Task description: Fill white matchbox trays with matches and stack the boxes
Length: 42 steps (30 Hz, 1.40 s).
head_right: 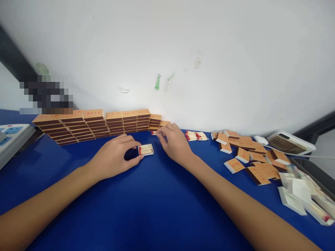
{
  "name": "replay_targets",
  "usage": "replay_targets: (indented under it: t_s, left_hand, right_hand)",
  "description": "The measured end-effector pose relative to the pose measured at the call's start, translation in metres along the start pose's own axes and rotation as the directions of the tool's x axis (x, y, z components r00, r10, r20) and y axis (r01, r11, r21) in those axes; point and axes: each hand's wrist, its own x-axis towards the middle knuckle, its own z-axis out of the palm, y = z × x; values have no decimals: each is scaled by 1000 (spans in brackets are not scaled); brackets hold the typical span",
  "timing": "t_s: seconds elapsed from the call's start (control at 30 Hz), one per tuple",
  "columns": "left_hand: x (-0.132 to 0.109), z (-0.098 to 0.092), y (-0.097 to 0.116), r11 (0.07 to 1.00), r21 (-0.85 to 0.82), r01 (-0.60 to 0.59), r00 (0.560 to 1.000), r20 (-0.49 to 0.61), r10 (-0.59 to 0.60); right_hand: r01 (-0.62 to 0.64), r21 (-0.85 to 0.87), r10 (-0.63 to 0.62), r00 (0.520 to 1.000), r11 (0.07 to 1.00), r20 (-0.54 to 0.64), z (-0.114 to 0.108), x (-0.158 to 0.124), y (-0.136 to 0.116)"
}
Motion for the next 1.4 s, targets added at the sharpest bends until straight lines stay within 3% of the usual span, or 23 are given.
replay_targets:
  t_s: [0.2,0.7,0.87,1.13,1.4]
  left_hand:
    - [1,0,0,1000,-4,-6,1000,-1,6]
    - [0,0,-1,1000,6,-8,1000,-8,8]
    - [1,1,0,1000,10,-10,1000,-12,10]
    - [1,1,0,1000,-1,-9,1000,-6,9]
    - [1,1,-1,1000,6,-25,1000,-16,25]
  right_hand:
    - [1,-78,5,997,997,74,8,-5,27]
    - [12,-64,-8,998,998,69,8,-3,23]
    - [25,3,-25,991,1000,133,7,-2,24]
    - [96,-5,-95,986,995,135,-8,3,-9]
    - [191,-60,-172,955,980,240,-14,-1,-41]
